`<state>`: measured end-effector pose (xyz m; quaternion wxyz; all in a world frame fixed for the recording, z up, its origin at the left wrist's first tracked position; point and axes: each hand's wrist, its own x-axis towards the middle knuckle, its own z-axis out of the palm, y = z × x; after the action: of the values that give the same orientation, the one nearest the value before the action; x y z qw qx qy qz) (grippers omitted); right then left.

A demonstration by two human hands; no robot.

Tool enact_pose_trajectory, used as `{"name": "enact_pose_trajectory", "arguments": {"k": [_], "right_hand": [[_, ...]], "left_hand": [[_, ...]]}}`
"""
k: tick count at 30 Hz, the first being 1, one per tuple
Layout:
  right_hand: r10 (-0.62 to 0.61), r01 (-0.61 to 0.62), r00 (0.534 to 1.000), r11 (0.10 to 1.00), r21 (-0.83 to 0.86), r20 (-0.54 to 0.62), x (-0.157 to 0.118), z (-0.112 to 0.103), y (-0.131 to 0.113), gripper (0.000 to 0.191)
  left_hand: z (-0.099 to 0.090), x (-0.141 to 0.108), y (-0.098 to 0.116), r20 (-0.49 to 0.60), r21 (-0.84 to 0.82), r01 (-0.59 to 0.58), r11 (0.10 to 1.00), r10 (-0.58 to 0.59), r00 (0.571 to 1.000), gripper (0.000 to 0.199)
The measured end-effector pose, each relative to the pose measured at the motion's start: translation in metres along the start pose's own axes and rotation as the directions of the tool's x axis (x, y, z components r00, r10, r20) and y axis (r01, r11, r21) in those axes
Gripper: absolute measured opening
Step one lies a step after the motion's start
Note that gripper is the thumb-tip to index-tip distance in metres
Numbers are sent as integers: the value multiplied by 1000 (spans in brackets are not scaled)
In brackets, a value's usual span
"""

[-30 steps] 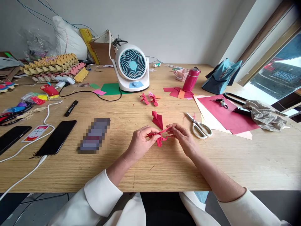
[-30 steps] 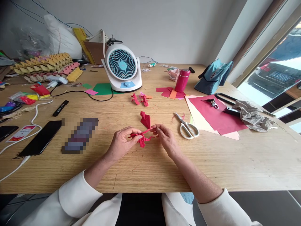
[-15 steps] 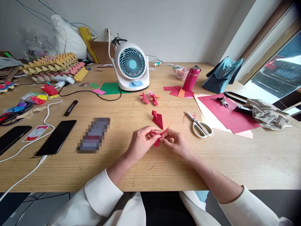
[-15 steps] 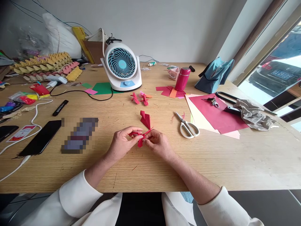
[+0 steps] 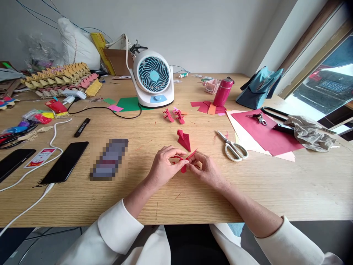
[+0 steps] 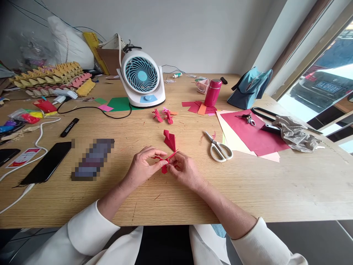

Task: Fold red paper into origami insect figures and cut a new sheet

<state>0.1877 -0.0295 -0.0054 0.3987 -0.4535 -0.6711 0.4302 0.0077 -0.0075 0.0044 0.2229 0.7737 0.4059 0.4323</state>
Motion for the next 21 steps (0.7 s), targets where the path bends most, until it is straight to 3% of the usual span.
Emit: {"name": "enact_pose_trajectory", "arguments": {"k": [2, 4, 7, 9, 12, 21], "right_hand": [[-20, 20, 1000, 999, -26, 2, -1, 0, 1, 16], [-29, 29, 1000, 999, -36, 4, -1, -1, 2, 15], [-20, 20, 1000, 1000, 4, -22, 1, -3, 5, 15], [-25, 30, 998, 996, 79, -59, 2, -5, 8, 20], [-57, 73, 993, 986, 152, -107, 3, -6, 10, 27], [-70, 81, 991, 992, 102, -112, 1, -5, 4, 15]], "left_hand": [[0, 0, 0, 34, -12, 28, 1000, -28, 999, 6], [0, 0, -1, 78, -90, 130, 987, -123, 989, 3], [-1, -1, -4, 185, -273, 354, 895, -312, 932, 13], [-1, 0, -6, 253, -368, 437, 821, -364, 896, 20], [0, 0, -7, 296, -434, 466, 771, -367, 882, 23], [3, -1, -5, 346, -428, 494, 757, -368, 863, 29]]}}
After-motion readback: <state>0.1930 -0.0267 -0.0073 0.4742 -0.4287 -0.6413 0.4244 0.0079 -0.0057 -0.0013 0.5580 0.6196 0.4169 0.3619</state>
